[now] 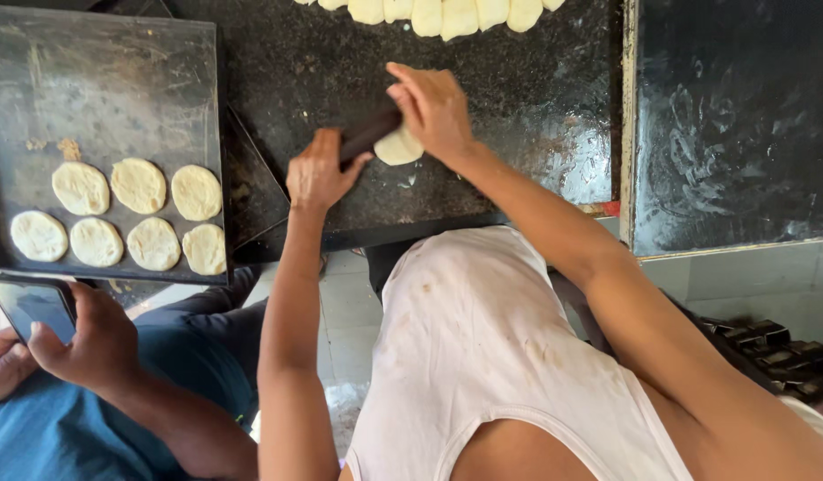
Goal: The person rolls small balls of dough into flat circles using a rolling pin and places them onto a metal tray, then scrapes a separate tray with a scraper and moves the trays.
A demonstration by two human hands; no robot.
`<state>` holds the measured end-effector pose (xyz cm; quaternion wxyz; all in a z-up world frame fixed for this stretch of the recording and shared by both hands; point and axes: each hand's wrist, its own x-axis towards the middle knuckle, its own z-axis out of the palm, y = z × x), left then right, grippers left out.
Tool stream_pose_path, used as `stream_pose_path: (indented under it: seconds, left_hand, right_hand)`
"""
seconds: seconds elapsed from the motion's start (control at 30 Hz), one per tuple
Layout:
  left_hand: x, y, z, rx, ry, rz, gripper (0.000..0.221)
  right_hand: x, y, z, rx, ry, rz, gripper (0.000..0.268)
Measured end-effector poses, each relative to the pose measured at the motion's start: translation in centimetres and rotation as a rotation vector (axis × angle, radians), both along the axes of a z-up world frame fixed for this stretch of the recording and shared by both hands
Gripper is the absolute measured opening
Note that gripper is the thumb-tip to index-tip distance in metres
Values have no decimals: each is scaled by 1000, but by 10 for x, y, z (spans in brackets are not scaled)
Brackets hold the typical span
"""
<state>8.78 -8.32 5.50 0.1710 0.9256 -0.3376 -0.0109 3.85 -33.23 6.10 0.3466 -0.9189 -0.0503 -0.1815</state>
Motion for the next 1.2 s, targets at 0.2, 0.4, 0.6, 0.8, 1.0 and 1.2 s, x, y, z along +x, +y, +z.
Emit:
stream_pose_path:
  seconds: [0.2, 0.4, 0.6, 0.8, 1.0, 1.2]
  left_hand:
    - [44, -27, -7, 205, 117, -78, 73]
    - [18, -27, -3, 61, 57, -96, 77]
    - [-72, 13, 5, -142, -128, 151, 59]
    - [-63, 21, -22, -160, 60, 554, 49]
    - [-57, 46, -22, -140, 143, 313, 58]
    - [-55, 61, -27, -146, 187, 199, 67]
  right_hand:
    - [40, -23, -63, 0, 91, -27, 14]
    - [3, -16, -51, 50, -72, -108, 18]
    - [-48, 9, -29, 213, 114, -310, 38]
    - [2, 21, -14, -75, 98, 116, 28]
    - [35, 93, 31, 586, 816, 407, 24]
    - [137, 253, 41, 530, 221, 529, 21]
